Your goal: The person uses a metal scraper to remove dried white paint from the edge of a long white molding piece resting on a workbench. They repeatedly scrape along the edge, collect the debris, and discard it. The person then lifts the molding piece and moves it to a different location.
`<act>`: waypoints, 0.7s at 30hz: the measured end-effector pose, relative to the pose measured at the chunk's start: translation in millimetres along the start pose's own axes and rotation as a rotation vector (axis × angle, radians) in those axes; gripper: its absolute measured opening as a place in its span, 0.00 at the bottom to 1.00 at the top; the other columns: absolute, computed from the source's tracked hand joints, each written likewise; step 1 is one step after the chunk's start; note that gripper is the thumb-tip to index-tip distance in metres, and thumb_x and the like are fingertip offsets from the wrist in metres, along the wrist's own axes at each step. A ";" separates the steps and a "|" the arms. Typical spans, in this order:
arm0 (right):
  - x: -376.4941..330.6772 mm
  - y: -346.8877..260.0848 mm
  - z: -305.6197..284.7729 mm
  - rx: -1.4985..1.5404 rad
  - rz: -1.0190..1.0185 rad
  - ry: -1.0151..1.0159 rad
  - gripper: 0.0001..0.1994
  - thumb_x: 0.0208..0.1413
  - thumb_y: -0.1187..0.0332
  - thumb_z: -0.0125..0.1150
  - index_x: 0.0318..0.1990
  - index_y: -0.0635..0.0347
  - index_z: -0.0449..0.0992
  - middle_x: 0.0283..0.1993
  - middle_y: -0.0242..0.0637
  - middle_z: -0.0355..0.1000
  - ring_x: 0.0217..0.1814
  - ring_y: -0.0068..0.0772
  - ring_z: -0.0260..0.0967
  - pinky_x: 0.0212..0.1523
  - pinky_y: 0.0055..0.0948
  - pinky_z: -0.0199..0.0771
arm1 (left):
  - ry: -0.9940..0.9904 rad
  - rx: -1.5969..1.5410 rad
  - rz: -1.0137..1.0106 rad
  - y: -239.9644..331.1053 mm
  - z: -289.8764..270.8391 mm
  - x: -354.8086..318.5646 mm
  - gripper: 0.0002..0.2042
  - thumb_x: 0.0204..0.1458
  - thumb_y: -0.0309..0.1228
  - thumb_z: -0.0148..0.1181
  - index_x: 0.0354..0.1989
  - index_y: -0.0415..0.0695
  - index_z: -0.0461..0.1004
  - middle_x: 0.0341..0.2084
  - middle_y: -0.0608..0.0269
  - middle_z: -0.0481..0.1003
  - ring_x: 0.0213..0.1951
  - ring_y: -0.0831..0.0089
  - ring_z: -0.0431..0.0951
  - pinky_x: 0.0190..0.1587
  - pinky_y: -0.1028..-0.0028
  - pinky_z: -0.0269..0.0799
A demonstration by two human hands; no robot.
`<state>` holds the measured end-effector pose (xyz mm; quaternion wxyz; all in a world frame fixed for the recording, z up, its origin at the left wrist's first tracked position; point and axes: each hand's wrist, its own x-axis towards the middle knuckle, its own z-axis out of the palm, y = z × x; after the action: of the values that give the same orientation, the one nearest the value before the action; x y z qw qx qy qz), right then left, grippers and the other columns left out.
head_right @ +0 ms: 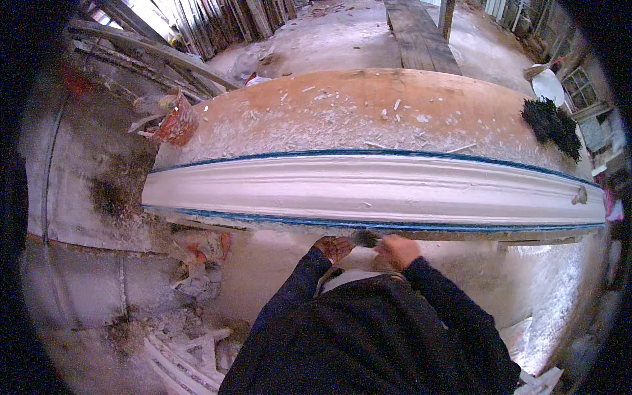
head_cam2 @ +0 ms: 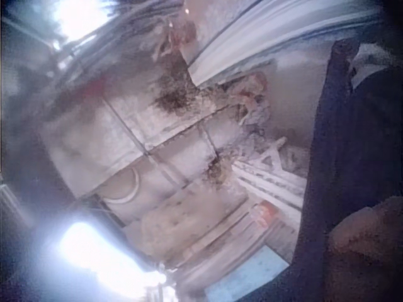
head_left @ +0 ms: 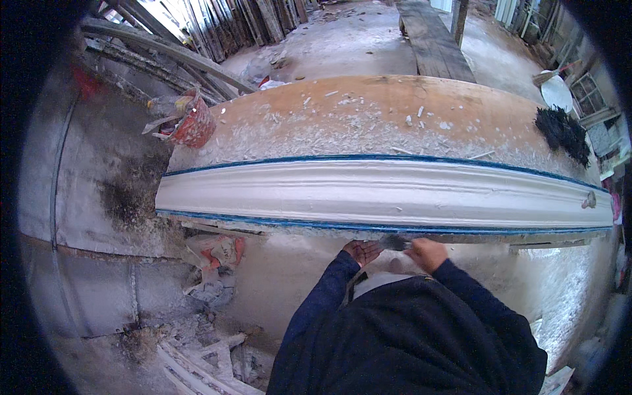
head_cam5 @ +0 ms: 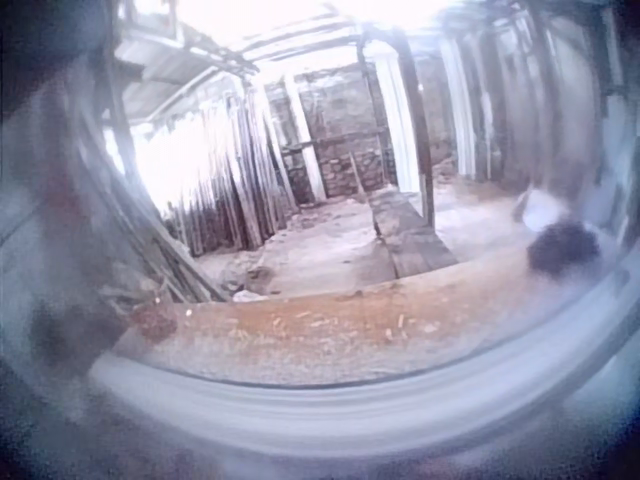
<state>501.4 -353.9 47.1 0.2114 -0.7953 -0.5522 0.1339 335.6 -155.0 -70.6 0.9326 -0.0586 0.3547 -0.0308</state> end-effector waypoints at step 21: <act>26.4 -38.5 18.6 -0.058 -0.004 -0.201 0.22 0.48 0.54 0.55 0.51 0.46 0.62 0.26 0.41 0.70 0.25 0.46 0.69 0.23 0.39 0.68 | 0.199 -0.007 0.221 -6.9 12.8 -27.1 0.20 0.55 0.41 0.34 0.48 0.40 0.62 0.50 0.54 0.64 0.49 0.58 0.67 0.53 0.52 0.60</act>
<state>470.9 -314.2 50.1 0.1322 -0.7827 -0.5756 0.1964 323.7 -158.1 -42.4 0.8904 -0.0191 0.4497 0.0677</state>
